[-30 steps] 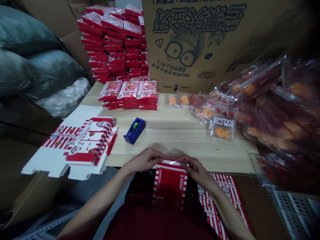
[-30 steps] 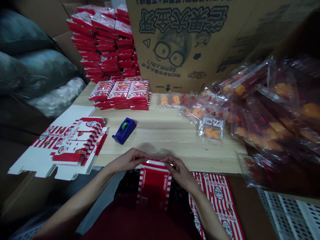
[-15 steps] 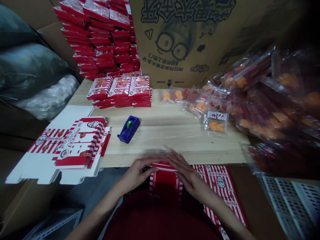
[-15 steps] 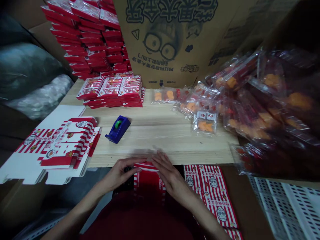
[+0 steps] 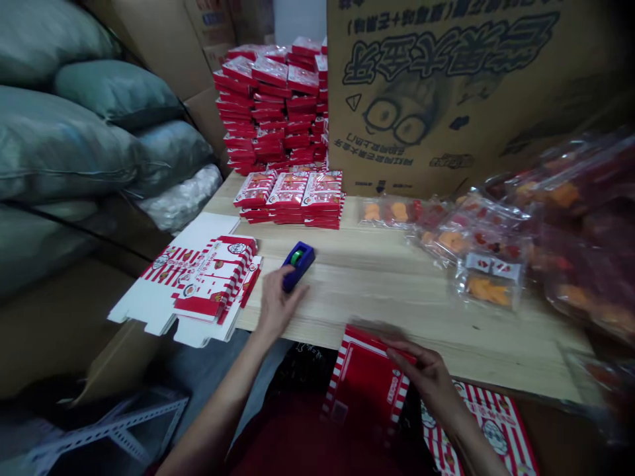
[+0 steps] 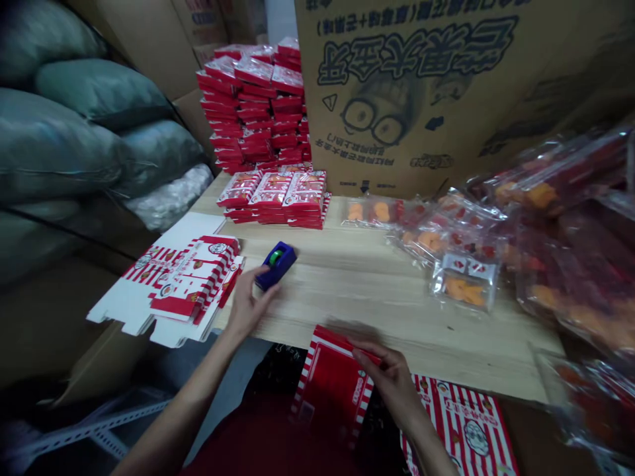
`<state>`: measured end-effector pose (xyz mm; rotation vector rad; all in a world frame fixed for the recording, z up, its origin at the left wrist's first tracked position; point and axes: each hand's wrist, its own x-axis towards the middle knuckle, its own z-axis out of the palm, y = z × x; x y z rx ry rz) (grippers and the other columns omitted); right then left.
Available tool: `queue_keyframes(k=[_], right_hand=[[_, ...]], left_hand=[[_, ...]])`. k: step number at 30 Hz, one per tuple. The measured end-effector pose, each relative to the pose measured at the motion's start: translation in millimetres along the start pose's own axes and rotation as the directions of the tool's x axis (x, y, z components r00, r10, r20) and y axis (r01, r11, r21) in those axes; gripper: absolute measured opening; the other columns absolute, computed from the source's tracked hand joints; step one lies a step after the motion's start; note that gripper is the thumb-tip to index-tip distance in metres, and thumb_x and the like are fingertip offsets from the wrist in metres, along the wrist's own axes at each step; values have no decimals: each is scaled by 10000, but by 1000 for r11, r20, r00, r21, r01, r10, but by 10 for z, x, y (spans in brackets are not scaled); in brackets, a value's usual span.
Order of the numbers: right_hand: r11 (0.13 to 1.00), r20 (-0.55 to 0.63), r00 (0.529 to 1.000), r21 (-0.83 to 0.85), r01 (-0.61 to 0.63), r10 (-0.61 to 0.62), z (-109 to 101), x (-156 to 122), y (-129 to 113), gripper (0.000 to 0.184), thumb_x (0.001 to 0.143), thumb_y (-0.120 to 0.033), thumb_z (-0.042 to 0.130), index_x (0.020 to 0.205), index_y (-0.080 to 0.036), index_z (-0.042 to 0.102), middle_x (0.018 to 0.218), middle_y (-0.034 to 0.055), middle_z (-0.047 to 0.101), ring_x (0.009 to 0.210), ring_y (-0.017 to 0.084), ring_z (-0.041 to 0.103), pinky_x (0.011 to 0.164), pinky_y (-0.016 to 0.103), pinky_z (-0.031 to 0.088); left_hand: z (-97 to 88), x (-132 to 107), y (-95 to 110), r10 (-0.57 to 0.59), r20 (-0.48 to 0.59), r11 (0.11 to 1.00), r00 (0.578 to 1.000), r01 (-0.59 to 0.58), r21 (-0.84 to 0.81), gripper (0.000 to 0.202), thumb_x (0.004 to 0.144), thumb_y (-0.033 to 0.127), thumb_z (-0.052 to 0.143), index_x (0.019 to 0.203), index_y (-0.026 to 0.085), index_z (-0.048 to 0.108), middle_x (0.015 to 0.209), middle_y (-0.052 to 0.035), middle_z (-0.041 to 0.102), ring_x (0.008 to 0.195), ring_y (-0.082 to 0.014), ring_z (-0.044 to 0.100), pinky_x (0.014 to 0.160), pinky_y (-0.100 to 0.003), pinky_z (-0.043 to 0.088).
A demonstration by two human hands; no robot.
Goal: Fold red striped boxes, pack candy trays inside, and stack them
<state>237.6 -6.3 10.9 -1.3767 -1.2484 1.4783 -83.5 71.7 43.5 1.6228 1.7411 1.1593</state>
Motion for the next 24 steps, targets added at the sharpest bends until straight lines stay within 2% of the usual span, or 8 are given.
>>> queue_keyframes(k=[1,2,4,7,11,14,18,24], right_hand=[[1000,0,1000,4,0,0,-20,-23,-10,343,841,-532,769,1086,-296,815,1139,91,808,1160,348,714,1100,562,492],[1000,-3,1000,-5,15,-15,-38,-40,-38,337,838,-527,771,1078,-295,817,1130,89,810,1154,346,718,1090,552,504],[995,-40,995,-54,86,-88,-70,-55,-149,313,845,-514,764,1060,-293,819,1136,85,806,1145,340,720,1065,525,528],[960,-174,949,-144,240,-264,-105,-25,-421,263,867,-467,748,1047,-285,812,1158,85,781,1105,318,719,973,468,579],[850,-351,776,-258,458,-525,-50,109,-754,199,908,-344,722,1079,-267,787,1139,83,751,1053,268,704,905,411,574],[740,-316,672,-353,572,-670,94,257,-836,200,939,-272,685,1120,-258,768,1116,81,738,1042,249,693,921,411,551],[688,-225,664,-407,601,-713,255,379,-804,225,973,-242,629,1172,-257,733,1130,89,716,1048,248,680,905,414,553],[657,-210,650,-476,584,-730,300,358,-798,121,965,-222,639,1067,-243,700,1076,85,689,985,244,675,824,386,550]], left_hand=[[-106,140,-87,-67,-83,997,994,71,35,413,846,389,748,1207,208,666,1385,-148,619,1392,-336,454,1181,-487,323],[-196,273,-172,-151,-75,988,986,154,30,318,825,377,750,1086,204,695,1322,-142,650,1381,-345,452,1167,-483,327],[-315,483,-315,-236,5,972,972,236,5,206,783,390,749,833,194,711,1014,-115,735,1170,-342,593,1040,-454,436],[-343,619,-415,-294,135,950,946,305,-67,273,713,428,759,623,185,673,651,-39,674,763,-248,645,763,-358,507],[-266,614,-386,-318,165,916,934,347,-201,301,634,430,802,583,162,676,832,-98,769,735,-206,643,678,-308,483],[-247,597,-356,-335,140,885,932,362,-294,337,641,467,806,651,144,709,1092,-165,778,854,-240,678,700,-322,501],[-284,514,-408,-355,118,852,928,372,-369,384,681,506,760,716,125,722,1300,-201,708,938,-264,703,727,-344,533],[-301,210,-635,-329,14,888,944,315,-335,310,707,446,755,653,149,685,1130,-167,770,994,-263,693,876,-364,524]])
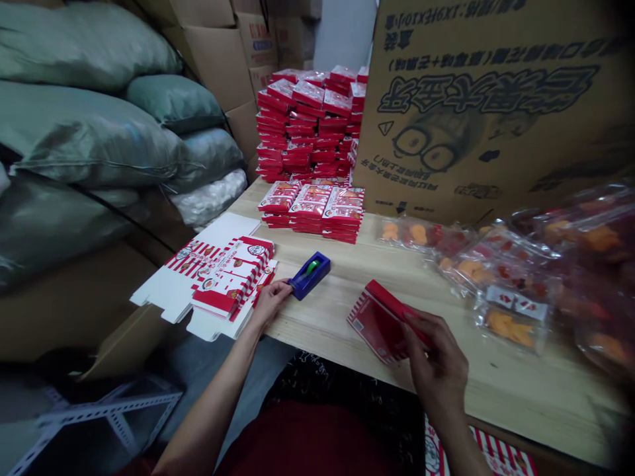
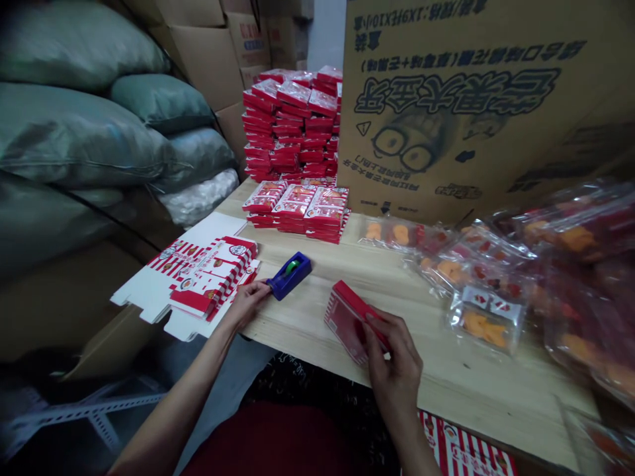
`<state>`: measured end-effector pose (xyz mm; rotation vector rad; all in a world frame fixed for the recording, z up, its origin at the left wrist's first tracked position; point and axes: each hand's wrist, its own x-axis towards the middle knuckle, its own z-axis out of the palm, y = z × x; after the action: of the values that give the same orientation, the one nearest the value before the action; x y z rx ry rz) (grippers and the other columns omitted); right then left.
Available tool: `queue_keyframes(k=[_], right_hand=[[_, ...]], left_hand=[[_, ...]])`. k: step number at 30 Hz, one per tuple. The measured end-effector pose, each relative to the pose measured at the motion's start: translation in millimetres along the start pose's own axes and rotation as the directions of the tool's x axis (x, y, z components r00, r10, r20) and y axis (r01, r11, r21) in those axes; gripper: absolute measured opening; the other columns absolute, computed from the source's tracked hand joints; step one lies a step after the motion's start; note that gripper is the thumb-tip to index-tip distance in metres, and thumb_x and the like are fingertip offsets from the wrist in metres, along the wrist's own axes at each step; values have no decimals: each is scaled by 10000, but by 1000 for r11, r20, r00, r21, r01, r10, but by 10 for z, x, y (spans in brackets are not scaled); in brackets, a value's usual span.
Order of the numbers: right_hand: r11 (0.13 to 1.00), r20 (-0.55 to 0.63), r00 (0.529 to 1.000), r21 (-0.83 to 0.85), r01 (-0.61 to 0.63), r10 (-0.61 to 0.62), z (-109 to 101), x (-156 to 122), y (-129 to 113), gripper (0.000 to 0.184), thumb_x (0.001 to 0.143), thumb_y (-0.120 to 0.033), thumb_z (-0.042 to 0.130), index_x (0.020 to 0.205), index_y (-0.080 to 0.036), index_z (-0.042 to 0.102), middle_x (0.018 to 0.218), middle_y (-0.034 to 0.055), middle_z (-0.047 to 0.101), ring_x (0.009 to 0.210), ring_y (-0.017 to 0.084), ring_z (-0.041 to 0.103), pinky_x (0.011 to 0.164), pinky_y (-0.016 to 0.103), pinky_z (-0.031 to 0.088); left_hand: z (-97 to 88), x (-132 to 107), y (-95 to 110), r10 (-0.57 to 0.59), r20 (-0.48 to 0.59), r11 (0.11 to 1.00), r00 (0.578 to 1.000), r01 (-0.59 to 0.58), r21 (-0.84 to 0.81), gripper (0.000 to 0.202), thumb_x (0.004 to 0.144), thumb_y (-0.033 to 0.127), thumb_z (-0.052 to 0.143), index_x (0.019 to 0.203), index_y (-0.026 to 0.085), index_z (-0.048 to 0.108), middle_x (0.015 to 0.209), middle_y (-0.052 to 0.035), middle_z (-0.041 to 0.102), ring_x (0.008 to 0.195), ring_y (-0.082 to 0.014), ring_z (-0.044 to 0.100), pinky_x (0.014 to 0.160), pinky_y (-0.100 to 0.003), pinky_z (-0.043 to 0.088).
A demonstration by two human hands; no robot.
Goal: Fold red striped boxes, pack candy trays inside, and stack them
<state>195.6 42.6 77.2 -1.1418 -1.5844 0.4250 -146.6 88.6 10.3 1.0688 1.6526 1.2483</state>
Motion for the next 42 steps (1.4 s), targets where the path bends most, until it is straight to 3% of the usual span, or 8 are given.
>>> queue_keyframes(k=[4,7,13,19,27,32,36,42], right_hand=[[1000,21,1000,-3,-12,12,8,-17,-60,112,983,-209,608,1055,-248,685,1092,94,682,1002,245,676,829,386,562],[1000,34,999,-8,-14,14,28,-43,-88,156,995,-187,581,1096,-248,683,1138,99,673,1050,244,670,815,374,573],[999,-1,999,-8,39,-39,85,-89,-186,202,989,-118,584,1115,-250,673,1203,99,652,1124,229,655,865,379,587],[998,-34,998,13,57,-56,101,-72,-203,209,971,-106,617,1109,-250,677,1119,77,677,1056,213,668,853,358,602],[966,165,965,-126,226,-204,-51,-28,-14,543,986,-66,559,1452,-345,558,1312,81,657,1211,233,644,1228,656,307],[995,108,991,-43,85,-80,-80,-17,-10,430,991,-107,578,1356,-323,651,1252,73,688,1255,235,648,1135,534,510],[987,89,988,-87,134,-127,-60,-205,-19,411,998,-113,559,1352,-296,659,1364,80,674,1366,269,587,1095,504,557],[812,287,787,-49,581,-546,52,-357,-44,426,1021,-102,496,1428,-175,600,1411,102,676,1427,273,527,1270,533,304]], left_hand=[[19,-137,36,72,-136,995,988,-61,80,266,736,402,746,624,180,653,1023,-125,759,1018,-276,652,888,-373,516],[243,-377,374,143,-169,988,975,-131,81,227,814,409,713,823,183,739,988,-85,740,992,-244,652,827,-329,529],[1081,-1138,1260,115,232,935,966,-27,-352,229,863,354,751,973,159,798,795,-40,763,670,-145,685,701,-269,574],[1445,-1191,1231,0,295,820,956,169,-547,950,783,305,848,1564,168,325,695,17,744,581,-135,680,623,-247,572],[1496,-1075,1069,-16,353,843,936,202,-498,824,810,391,829,1475,186,388,727,-4,757,651,-170,721,692,-280,576],[1504,-873,785,60,277,940,959,40,-340,561,803,420,826,1258,176,607,519,91,571,494,-94,549,548,-181,440],[1217,-825,744,-35,476,944,879,185,-272,561,873,561,715,1244,146,647,734,-40,734,611,-144,683,594,-222,520],[628,-972,1067,-144,642,864,753,412,-290,618,904,505,706,1398,149,607,1016,-146,786,715,-186,752,675,-312,627]])
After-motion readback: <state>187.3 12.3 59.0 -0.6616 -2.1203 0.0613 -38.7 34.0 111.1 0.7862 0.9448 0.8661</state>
